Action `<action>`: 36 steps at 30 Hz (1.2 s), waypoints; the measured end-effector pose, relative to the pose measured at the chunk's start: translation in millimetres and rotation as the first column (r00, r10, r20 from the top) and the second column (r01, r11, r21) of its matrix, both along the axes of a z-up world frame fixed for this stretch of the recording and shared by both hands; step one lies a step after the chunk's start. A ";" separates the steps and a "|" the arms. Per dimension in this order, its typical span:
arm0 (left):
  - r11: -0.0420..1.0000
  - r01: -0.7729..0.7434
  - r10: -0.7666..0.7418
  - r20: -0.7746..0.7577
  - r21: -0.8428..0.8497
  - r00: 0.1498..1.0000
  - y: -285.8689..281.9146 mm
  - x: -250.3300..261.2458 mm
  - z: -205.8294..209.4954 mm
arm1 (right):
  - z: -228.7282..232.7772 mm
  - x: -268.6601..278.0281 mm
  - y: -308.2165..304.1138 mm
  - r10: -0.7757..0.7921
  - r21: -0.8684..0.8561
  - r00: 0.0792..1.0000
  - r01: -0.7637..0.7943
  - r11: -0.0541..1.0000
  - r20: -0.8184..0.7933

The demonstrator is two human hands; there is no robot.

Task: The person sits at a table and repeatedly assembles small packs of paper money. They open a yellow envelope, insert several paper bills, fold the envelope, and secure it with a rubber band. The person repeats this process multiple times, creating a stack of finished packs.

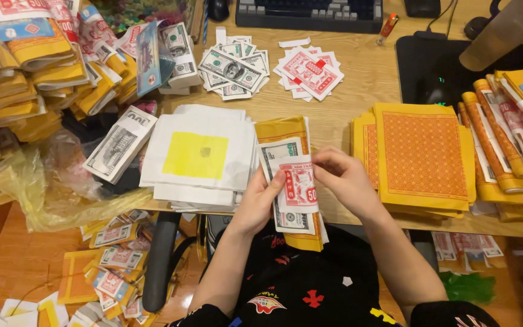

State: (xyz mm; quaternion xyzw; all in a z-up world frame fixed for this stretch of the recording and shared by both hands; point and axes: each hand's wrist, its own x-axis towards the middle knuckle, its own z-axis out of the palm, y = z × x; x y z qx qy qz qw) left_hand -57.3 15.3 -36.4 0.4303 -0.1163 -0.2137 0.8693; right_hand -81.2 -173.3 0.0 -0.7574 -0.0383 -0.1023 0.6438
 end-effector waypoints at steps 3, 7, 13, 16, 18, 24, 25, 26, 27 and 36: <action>0.999 -0.001 0.000 -0.019 -0.054 1.000 -1.6 -1.1 0.6 | 14.3 -8.4 3.4 0.036 0.118 0.993 -0.023 0.993 -0.109; 0.998 -0.001 0.000 -0.014 -0.066 1.000 -2.7 -3.7 3.2 | 1.0 -8.5 -0.2 0.084 0.203 0.988 -0.056 0.978 -0.131; 0.995 0.012 -0.019 -0.076 -0.096 0.997 -7.3 -5.5 1.2 | 21.2 -11.3 3.4 0.022 0.084 0.995 -0.014 0.996 -0.096; 0.996 0.000 -0.006 -0.063 -0.092 0.998 -12.3 -6.0 -0.9 | 25.8 -16.1 -0.5 -0.061 -0.007 0.995 0.061 0.998 -0.075; 0.994 0.026 -0.036 -0.095 -0.107 0.995 -16.4 -5.7 -14.3 | 15.6 -19.0 -5.8 -0.057 0.068 0.984 0.070 0.995 -0.167; 0.992 0.084 -0.089 -0.042 -0.096 0.995 -18.3 -18.2 2.8 | -62.6 -27.1 -28.9 0.447 0.804 0.877 -0.133 0.579 -0.177; 0.990 0.096 -0.100 -0.041 -0.101 0.994 -18.7 -18.6 -2.4 | -68.9 -29.9 -31.1 0.436 0.801 0.882 -0.126 0.585 -0.180; 0.991 0.104 -0.107 -0.034 -0.078 0.994 -18.8 -19.0 -7.4 | -74.9 -32.7 -33.0 0.427 0.795 0.893 -0.155 0.587 -0.141; 0.993 0.108 -0.109 -0.024 -0.051 0.994 -17.0 -18.5 -11.8 | -81.3 -33.4 -32.9 0.423 0.788 0.901 -0.189 0.585 -0.098; 0.952 -0.125 0.038 0.298 0.278 0.954 -8.2 -9.4 44.1 | 39.5 -42.5 -30.4 0.063 0.096 0.998 -0.063 0.993 0.006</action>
